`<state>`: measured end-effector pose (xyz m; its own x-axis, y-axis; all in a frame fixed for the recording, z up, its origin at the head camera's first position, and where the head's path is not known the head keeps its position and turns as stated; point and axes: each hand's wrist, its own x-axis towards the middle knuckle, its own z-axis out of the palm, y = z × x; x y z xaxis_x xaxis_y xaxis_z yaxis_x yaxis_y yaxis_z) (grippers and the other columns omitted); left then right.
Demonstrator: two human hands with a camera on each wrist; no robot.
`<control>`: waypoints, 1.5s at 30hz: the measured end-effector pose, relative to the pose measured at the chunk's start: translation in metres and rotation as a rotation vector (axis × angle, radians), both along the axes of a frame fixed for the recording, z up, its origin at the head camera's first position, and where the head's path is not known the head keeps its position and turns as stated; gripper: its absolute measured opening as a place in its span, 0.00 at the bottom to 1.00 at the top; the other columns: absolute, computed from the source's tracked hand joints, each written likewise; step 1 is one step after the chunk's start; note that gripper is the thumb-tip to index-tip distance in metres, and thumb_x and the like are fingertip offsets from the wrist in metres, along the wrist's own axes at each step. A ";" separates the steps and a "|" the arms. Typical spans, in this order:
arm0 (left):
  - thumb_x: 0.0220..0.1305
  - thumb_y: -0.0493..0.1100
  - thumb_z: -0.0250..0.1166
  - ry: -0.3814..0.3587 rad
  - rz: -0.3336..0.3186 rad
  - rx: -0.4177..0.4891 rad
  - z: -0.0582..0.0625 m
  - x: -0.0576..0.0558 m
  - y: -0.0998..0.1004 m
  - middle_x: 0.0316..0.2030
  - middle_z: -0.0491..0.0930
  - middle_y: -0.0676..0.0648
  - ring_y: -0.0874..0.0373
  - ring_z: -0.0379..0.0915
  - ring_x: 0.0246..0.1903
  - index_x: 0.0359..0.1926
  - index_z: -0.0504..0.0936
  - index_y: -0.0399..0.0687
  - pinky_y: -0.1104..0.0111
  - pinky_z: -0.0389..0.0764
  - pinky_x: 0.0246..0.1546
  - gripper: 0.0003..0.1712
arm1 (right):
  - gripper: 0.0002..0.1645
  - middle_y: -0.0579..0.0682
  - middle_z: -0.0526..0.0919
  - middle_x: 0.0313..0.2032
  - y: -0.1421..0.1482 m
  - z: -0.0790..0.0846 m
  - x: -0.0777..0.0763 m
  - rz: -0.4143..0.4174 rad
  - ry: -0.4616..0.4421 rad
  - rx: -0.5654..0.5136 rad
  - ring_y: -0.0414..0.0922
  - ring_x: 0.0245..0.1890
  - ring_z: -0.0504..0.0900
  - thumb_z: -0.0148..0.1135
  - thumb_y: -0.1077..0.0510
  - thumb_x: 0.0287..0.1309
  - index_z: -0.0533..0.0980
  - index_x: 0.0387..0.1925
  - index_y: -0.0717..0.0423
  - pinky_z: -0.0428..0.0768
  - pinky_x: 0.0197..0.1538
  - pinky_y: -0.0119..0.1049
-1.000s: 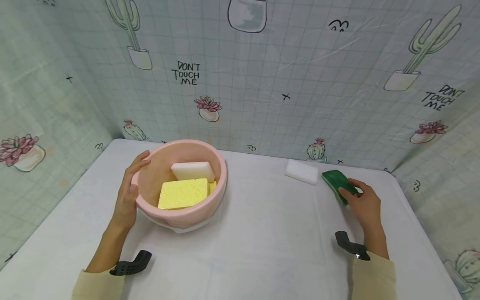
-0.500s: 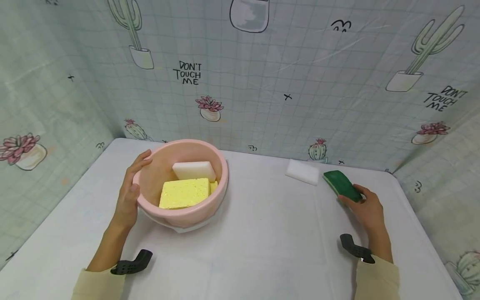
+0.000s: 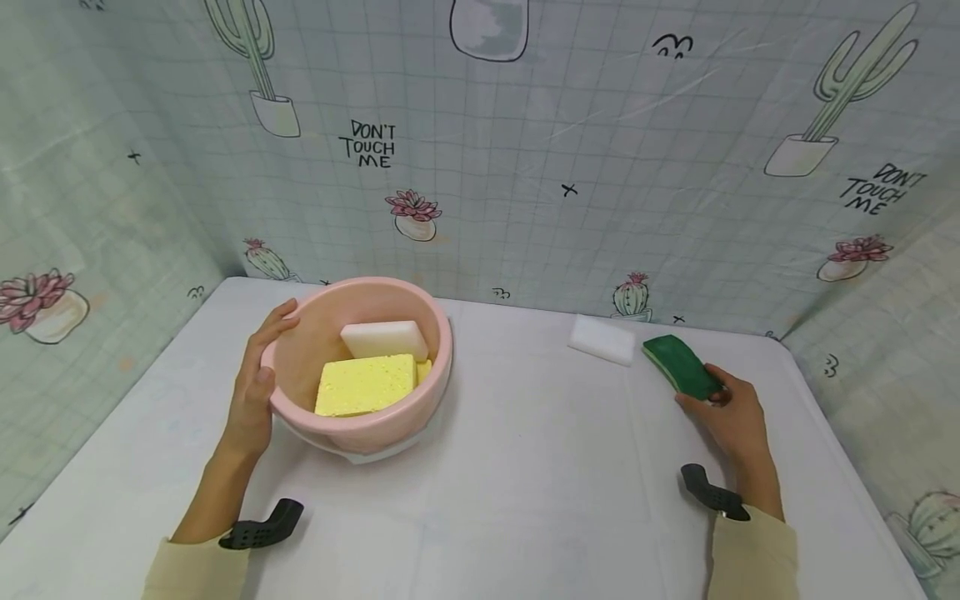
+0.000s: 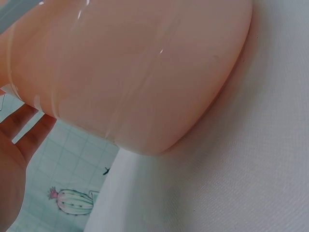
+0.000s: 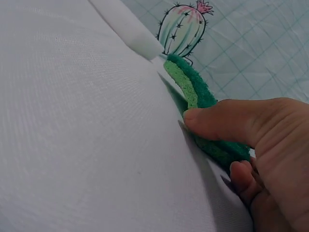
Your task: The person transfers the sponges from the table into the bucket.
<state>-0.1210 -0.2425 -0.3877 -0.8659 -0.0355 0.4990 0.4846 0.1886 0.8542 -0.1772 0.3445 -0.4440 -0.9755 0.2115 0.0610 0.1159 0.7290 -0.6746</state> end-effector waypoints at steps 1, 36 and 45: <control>0.66 0.57 0.49 0.002 0.000 -0.001 0.000 0.000 0.000 0.72 0.52 0.48 0.51 0.43 0.71 0.66 0.65 0.42 0.56 0.50 0.68 0.34 | 0.45 0.64 0.67 0.47 0.000 0.000 0.000 -0.012 -0.004 -0.006 0.52 0.43 0.66 0.65 0.45 0.57 0.60 0.69 0.63 0.65 0.39 0.41; 0.68 0.55 0.48 0.080 -0.043 0.045 -0.007 -0.001 -0.003 0.71 0.53 0.42 0.49 0.42 0.71 0.65 0.65 0.38 0.60 0.44 0.69 0.33 | 0.39 0.48 0.72 0.50 -0.043 0.053 0.002 -0.038 0.119 -0.167 0.40 0.42 0.73 0.65 0.39 0.54 0.69 0.66 0.44 0.70 0.38 0.27; 0.67 0.56 0.47 0.030 -0.018 0.008 -0.003 0.000 -0.001 0.72 0.52 0.47 0.50 0.42 0.71 0.67 0.64 0.42 0.55 0.45 0.69 0.33 | 0.38 0.50 0.71 0.57 -0.056 0.075 0.010 0.113 0.189 -0.123 0.34 0.44 0.72 0.66 0.43 0.56 0.67 0.67 0.47 0.70 0.41 0.19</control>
<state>-0.1212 -0.2439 -0.3906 -0.8508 -0.0242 0.5249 0.5136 0.1725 0.8405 -0.1671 0.2880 -0.3688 -0.9671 0.1192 0.2246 -0.0978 0.6410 -0.7613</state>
